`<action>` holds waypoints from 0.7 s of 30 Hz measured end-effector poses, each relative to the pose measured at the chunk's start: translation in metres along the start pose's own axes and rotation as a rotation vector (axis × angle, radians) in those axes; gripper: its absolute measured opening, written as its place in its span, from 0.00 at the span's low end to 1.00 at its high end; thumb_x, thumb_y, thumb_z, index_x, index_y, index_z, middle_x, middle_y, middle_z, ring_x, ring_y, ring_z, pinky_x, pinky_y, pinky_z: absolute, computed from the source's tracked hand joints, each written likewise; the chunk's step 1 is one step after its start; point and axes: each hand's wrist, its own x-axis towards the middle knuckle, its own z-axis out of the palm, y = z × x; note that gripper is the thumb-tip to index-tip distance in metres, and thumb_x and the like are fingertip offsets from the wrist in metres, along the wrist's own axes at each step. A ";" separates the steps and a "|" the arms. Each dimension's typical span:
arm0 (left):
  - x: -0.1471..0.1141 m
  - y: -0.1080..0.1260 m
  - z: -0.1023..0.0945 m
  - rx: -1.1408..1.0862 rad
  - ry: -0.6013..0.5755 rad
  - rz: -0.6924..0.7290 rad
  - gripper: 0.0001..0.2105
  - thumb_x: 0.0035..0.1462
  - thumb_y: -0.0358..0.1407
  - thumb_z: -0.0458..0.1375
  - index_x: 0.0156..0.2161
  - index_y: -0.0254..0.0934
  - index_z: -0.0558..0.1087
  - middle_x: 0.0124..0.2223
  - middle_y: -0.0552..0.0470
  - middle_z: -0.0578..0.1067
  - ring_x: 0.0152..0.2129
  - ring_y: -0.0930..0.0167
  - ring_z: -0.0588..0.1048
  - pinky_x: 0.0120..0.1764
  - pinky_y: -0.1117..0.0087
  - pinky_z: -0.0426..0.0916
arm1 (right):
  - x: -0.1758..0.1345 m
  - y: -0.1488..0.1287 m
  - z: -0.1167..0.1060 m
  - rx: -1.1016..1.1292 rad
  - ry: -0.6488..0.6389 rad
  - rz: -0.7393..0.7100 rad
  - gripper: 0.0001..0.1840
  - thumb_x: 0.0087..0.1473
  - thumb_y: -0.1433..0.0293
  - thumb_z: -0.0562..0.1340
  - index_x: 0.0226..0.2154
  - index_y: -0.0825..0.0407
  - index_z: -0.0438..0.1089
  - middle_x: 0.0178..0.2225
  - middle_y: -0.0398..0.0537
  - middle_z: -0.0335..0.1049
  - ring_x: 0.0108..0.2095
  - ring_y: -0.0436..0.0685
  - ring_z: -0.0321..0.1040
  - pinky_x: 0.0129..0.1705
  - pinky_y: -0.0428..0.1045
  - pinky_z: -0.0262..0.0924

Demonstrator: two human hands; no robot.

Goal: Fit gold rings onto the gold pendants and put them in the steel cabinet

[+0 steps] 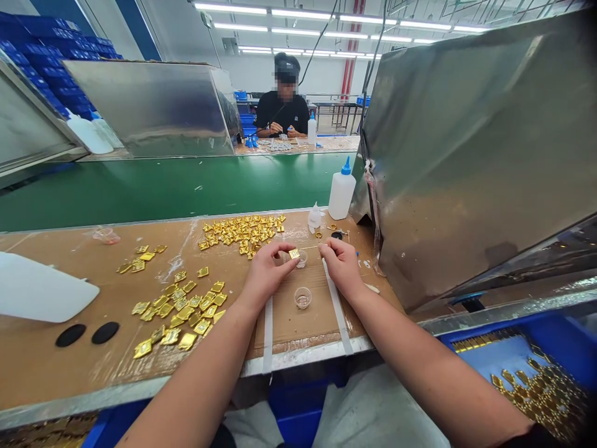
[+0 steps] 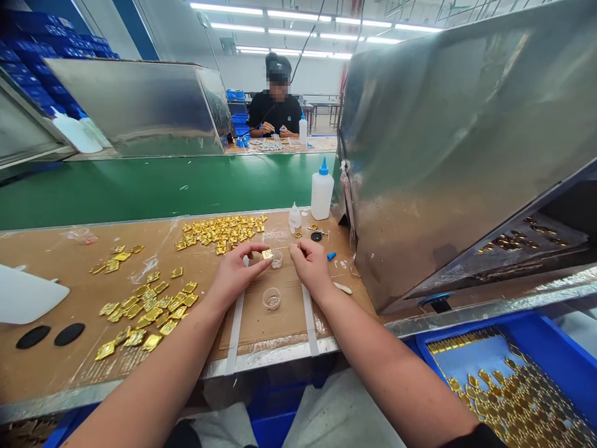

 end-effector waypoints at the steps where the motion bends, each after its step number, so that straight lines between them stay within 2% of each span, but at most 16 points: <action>1: 0.000 0.001 0.000 0.009 -0.002 -0.003 0.11 0.53 0.40 0.68 0.42 0.43 0.81 0.42 0.50 0.81 0.36 0.64 0.74 0.43 0.63 0.67 | 0.000 0.000 0.000 -0.001 -0.021 -0.007 0.19 0.58 0.60 0.57 0.20 0.49 0.57 0.21 0.40 0.54 0.26 0.52 0.53 0.31 0.49 0.48; 7: -0.001 0.006 0.001 0.055 -0.011 0.005 0.11 0.51 0.40 0.70 0.41 0.43 0.81 0.38 0.52 0.81 0.33 0.64 0.73 0.39 0.64 0.66 | 0.000 0.004 0.002 -0.035 -0.101 -0.064 0.20 0.60 0.61 0.57 0.20 0.49 0.55 0.22 0.39 0.52 0.26 0.52 0.52 0.31 0.49 0.47; 21: 0.000 0.004 0.002 0.079 -0.014 0.050 0.11 0.51 0.39 0.70 0.41 0.42 0.81 0.39 0.51 0.81 0.35 0.63 0.75 0.42 0.62 0.68 | -0.001 0.004 0.003 -0.087 -0.118 -0.096 0.20 0.60 0.62 0.57 0.20 0.49 0.53 0.21 0.39 0.51 0.26 0.51 0.51 0.30 0.49 0.46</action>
